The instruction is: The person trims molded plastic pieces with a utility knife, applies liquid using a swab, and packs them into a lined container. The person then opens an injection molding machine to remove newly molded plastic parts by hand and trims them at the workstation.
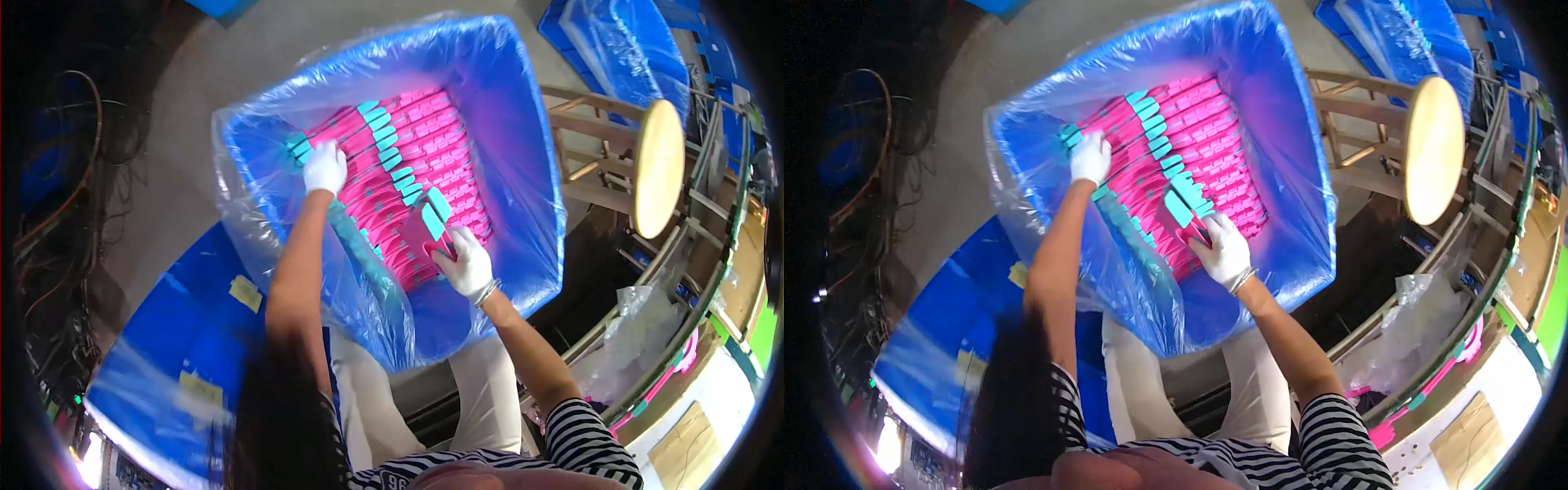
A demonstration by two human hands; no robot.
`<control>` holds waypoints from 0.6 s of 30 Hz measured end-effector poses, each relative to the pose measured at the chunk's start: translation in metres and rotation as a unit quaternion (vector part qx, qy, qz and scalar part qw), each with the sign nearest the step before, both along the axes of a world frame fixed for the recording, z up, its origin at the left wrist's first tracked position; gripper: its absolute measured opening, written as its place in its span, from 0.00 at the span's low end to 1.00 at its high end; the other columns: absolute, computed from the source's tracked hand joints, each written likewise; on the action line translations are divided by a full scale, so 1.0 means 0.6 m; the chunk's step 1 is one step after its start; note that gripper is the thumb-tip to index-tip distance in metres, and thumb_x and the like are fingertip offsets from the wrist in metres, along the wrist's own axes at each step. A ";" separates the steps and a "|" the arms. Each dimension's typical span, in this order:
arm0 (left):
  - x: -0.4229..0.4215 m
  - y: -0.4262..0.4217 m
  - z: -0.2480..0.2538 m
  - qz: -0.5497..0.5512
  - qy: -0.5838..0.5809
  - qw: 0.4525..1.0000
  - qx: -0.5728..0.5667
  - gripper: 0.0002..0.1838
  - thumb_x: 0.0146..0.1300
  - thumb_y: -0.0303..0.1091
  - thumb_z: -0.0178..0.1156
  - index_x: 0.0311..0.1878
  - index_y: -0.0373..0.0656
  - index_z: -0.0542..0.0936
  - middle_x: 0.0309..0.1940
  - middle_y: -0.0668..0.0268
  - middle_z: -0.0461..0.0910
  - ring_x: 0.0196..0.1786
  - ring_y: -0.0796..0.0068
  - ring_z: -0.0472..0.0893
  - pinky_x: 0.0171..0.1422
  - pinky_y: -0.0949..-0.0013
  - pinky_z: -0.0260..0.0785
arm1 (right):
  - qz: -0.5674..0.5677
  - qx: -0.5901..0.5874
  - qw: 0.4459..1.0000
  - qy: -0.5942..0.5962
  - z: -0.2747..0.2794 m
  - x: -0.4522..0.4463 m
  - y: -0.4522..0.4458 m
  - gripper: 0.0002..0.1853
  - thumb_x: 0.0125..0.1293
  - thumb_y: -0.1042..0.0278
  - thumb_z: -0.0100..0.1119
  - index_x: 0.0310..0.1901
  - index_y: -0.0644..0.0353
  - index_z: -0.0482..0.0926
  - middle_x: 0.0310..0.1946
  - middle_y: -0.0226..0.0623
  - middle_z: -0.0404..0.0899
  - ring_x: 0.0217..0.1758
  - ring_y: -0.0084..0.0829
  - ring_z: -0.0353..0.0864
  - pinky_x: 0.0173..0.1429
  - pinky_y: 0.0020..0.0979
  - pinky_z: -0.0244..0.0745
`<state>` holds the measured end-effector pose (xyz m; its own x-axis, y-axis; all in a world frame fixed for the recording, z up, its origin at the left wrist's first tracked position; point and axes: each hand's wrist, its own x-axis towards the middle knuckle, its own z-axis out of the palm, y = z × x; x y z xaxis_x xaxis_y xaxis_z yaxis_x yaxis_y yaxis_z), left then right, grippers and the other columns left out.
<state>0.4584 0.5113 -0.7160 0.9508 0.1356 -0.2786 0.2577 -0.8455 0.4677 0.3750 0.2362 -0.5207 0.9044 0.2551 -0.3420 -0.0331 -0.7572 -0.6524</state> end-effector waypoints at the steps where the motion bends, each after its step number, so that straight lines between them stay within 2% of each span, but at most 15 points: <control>1: 0.021 0.013 -0.055 -0.015 -0.098 0.994 0.037 0.17 0.65 0.42 0.47 0.48 0.41 0.76 0.41 0.50 0.79 0.46 0.47 0.78 0.53 0.50 0.70 | 0.047 -0.006 0.999 -0.006 -0.029 0.022 -0.001 0.16 0.52 0.65 0.66 0.42 0.61 0.76 0.37 0.43 0.74 0.41 0.46 0.76 0.44 0.41 0.73; 2: 0.034 0.021 -0.105 -0.030 -0.195 0.978 0.072 0.17 0.64 0.41 0.48 0.49 0.42 0.76 0.42 0.50 0.79 0.46 0.48 0.79 0.54 0.50 0.70 | 0.092 -0.013 0.996 -0.011 -0.055 0.045 -0.001 0.16 0.52 0.66 0.65 0.42 0.61 0.76 0.38 0.43 0.74 0.42 0.46 0.76 0.45 0.41 0.73; 4: 0.069 0.035 -0.125 -0.063 0.038 0.995 0.074 0.18 0.63 0.40 0.48 0.51 0.40 0.75 0.43 0.49 0.79 0.48 0.49 0.79 0.55 0.50 0.70 | 0.179 0.000 0.984 -0.004 -0.106 0.095 0.005 0.14 0.53 0.67 0.64 0.41 0.60 0.77 0.37 0.43 0.74 0.43 0.46 0.76 0.46 0.42 0.73; 6: 0.091 0.050 -0.151 -0.018 0.086 0.989 0.123 0.20 0.64 0.41 0.46 0.52 0.40 0.77 0.45 0.48 0.80 0.51 0.47 0.79 0.57 0.51 0.69 | 0.267 0.008 0.963 -0.016 -0.145 0.152 0.024 0.13 0.53 0.67 0.63 0.40 0.59 0.77 0.37 0.42 0.75 0.43 0.46 0.76 0.47 0.42 0.74; 8: 0.116 0.081 -0.150 0.059 0.222 0.971 0.071 0.23 0.65 0.43 0.42 0.51 0.38 0.78 0.46 0.46 0.80 0.52 0.46 0.79 0.58 0.51 0.69 | 0.333 0.053 0.941 -0.033 -0.189 0.205 0.055 0.12 0.53 0.67 0.63 0.39 0.57 0.77 0.37 0.41 0.75 0.44 0.45 0.76 0.47 0.41 0.74; 10: 0.124 0.129 -0.229 0.126 0.152 0.979 0.047 0.26 0.68 0.50 0.38 0.50 0.40 0.79 0.52 0.47 0.77 0.56 0.46 0.75 0.57 0.48 0.67 | 0.410 0.020 0.911 -0.033 -0.216 0.264 0.098 0.12 0.53 0.69 0.64 0.40 0.58 0.77 0.37 0.40 0.75 0.42 0.45 0.76 0.46 0.42 0.74; 12: 0.119 0.143 -0.229 0.103 0.088 0.991 0.010 0.28 0.68 0.53 0.40 0.60 0.43 0.72 0.60 0.52 0.73 0.60 0.49 0.72 0.64 0.54 0.64 | 0.455 -0.022 0.878 -0.146 -0.255 0.309 0.141 0.11 0.54 0.69 0.62 0.40 0.57 0.76 0.38 0.39 0.74 0.43 0.44 0.76 0.48 0.42 0.74; 13: 0.111 0.143 -0.245 0.108 0.090 0.990 0.009 0.28 0.68 0.53 0.40 0.60 0.43 0.72 0.60 0.52 0.73 0.60 0.49 0.72 0.64 0.54 0.64 | 0.479 -0.053 0.862 -0.157 -0.275 0.334 0.163 0.12 0.56 0.68 0.62 0.42 0.56 0.76 0.40 0.39 0.75 0.45 0.44 0.76 0.50 0.41 0.74; 14: 0.096 0.140 -0.273 0.114 0.035 0.993 0.025 0.27 0.67 0.52 0.41 0.59 0.44 0.73 0.58 0.53 0.74 0.59 0.50 0.73 0.62 0.54 0.65 | 0.502 -0.082 0.844 -0.170 -0.290 0.359 0.186 0.13 0.57 0.68 0.61 0.44 0.56 0.76 0.42 0.39 0.75 0.47 0.45 0.77 0.51 0.41 0.73; 16: 0.048 0.139 -0.332 0.123 -0.071 0.988 0.062 0.24 0.65 0.50 0.45 0.56 0.46 0.76 0.55 0.53 0.76 0.56 0.52 0.76 0.59 0.55 0.68 | 0.504 -0.099 0.855 -0.076 -0.292 0.404 0.229 0.14 0.60 0.67 0.59 0.48 0.56 0.76 0.46 0.40 0.77 0.51 0.45 0.76 0.55 0.41 0.72; 17: 0.044 0.138 -0.356 0.128 -0.132 0.980 0.079 0.23 0.65 0.49 0.46 0.55 0.47 0.77 0.53 0.54 0.78 0.55 0.52 0.77 0.57 0.55 0.70 | 0.460 -0.076 0.882 -0.065 -0.325 0.418 0.231 0.15 0.63 0.67 0.56 0.52 0.58 0.75 0.47 0.43 0.78 0.53 0.45 0.77 0.57 0.40 0.72; 18: 0.053 0.137 -0.365 0.132 -0.193 0.968 0.093 0.21 0.64 0.48 0.48 0.54 0.49 0.78 0.52 0.54 0.79 0.54 0.53 0.78 0.56 0.55 0.71 | 0.478 -0.027 0.872 -0.104 -0.359 0.446 0.244 0.15 0.64 0.62 0.55 0.51 0.56 0.76 0.44 0.42 0.80 0.49 0.45 0.79 0.54 0.40 0.73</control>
<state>0.4900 0.5933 -0.9349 0.9045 0.4014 0.1441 0.3122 -0.8533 0.4176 0.6427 0.3824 -0.7358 0.3319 0.9148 -0.2304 0.7449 -0.4040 -0.5310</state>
